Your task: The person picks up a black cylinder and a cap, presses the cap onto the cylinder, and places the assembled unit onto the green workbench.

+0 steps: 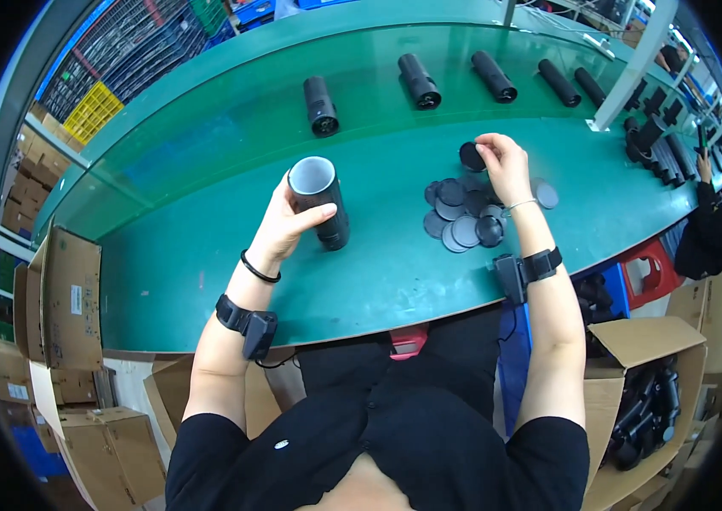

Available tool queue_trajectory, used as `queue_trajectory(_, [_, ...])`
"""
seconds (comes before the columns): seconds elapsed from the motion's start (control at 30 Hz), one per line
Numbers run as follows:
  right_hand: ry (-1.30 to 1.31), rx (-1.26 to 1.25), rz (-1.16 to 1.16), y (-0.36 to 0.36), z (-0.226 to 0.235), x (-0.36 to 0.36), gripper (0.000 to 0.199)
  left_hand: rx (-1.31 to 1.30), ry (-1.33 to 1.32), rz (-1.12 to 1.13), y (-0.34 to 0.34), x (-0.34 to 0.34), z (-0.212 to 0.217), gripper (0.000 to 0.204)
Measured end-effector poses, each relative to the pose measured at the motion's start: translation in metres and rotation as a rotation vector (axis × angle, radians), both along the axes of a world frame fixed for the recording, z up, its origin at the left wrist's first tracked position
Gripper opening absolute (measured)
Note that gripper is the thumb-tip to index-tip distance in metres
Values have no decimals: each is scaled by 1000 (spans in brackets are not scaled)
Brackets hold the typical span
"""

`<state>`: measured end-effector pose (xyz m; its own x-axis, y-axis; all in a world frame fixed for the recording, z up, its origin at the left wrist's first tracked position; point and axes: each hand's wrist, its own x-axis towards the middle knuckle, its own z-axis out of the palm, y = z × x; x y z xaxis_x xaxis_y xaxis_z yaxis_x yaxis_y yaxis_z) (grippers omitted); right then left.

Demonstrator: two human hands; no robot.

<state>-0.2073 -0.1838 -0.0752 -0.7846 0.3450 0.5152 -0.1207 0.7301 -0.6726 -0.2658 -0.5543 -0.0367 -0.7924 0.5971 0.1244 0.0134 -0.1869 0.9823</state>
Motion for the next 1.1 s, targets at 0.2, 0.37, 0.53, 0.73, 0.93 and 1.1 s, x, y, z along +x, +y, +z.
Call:
queue_trajectory(0.2, [-26, -673, 236, -40, 28, 22, 16, -58, 107, -103, 20, 11, 11, 74])
queue_trajectory(0.37, [-22, -676, 284, -97, 60, 50, 18, -62, 196, -311, 46, 28, 17, 71])
queue_trajectory(0.53, [-163, -1049, 660, -114, 59, 54, 38, -68, 73, -339, 36, 34, 19, 79])
queue_trajectory(0.73, [-336, -1267, 1113, -105, 50, 61, 68, -102, 36, -414, 39, 37, 19, 76])
queue_trajectory(0.93, [-118, -1094, 909, -108, 65, 50, 77, 15, 119, -17, 39, 33, 6, 73])
queue_trajectory(1.1, [-286, -713, 839, -102, 100, 62, 77, 11, 304, 28, 41, 15, -4, 74])
